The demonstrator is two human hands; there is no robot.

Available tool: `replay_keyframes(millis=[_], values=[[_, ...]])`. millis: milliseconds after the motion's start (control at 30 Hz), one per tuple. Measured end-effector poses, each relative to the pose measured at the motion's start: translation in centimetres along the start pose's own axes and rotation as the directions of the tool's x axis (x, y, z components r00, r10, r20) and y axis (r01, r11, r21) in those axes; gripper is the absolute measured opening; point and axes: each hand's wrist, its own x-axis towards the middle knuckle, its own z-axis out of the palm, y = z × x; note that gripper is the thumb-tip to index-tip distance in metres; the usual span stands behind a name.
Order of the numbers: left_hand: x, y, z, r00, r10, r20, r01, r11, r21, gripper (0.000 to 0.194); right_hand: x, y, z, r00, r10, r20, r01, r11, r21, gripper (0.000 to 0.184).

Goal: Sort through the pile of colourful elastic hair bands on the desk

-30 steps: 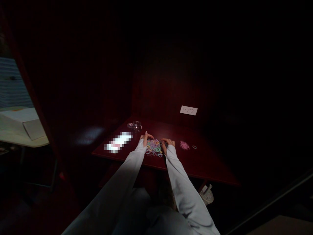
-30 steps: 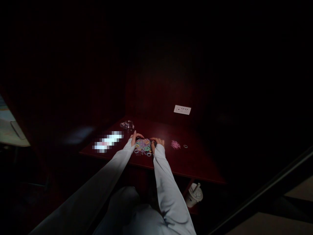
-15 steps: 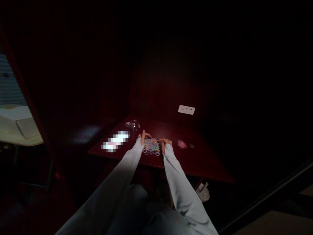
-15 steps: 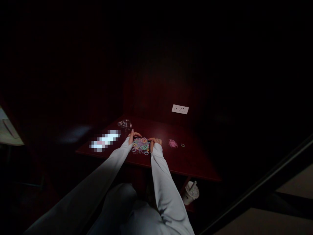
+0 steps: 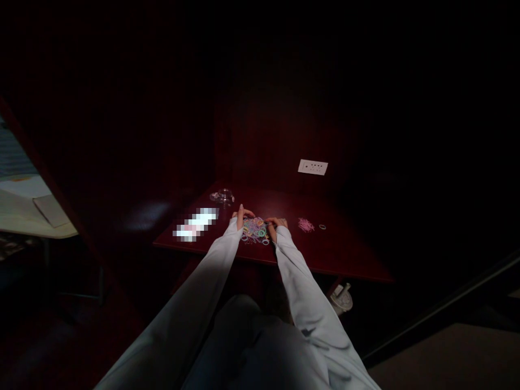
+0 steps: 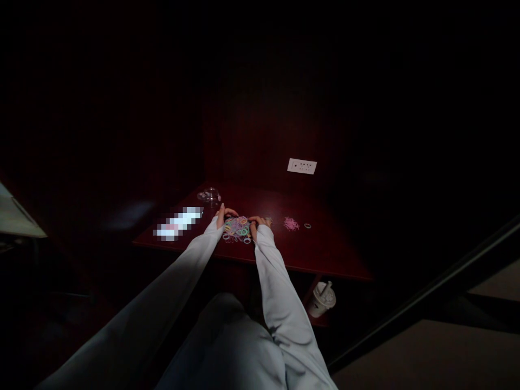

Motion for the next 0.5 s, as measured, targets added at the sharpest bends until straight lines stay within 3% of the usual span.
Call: replay_keyframes(millis=[300,500], values=[[0.39,-0.26,0.29,1.0,-0.002,0.026,0.002,1.0,-0.013,0.079,-0.21,-0.3,-0.67,0.995,-0.002,0.103,0.005,0.999,-0.034,0.027],[0.07,0.14,0.16,1.0,0.0,0.021,0.0,1.0,-0.014,0.084,-0.2,0.08,-0.53,0.995,-0.038,0.09,0.039,0.999,-0.005,0.026]])
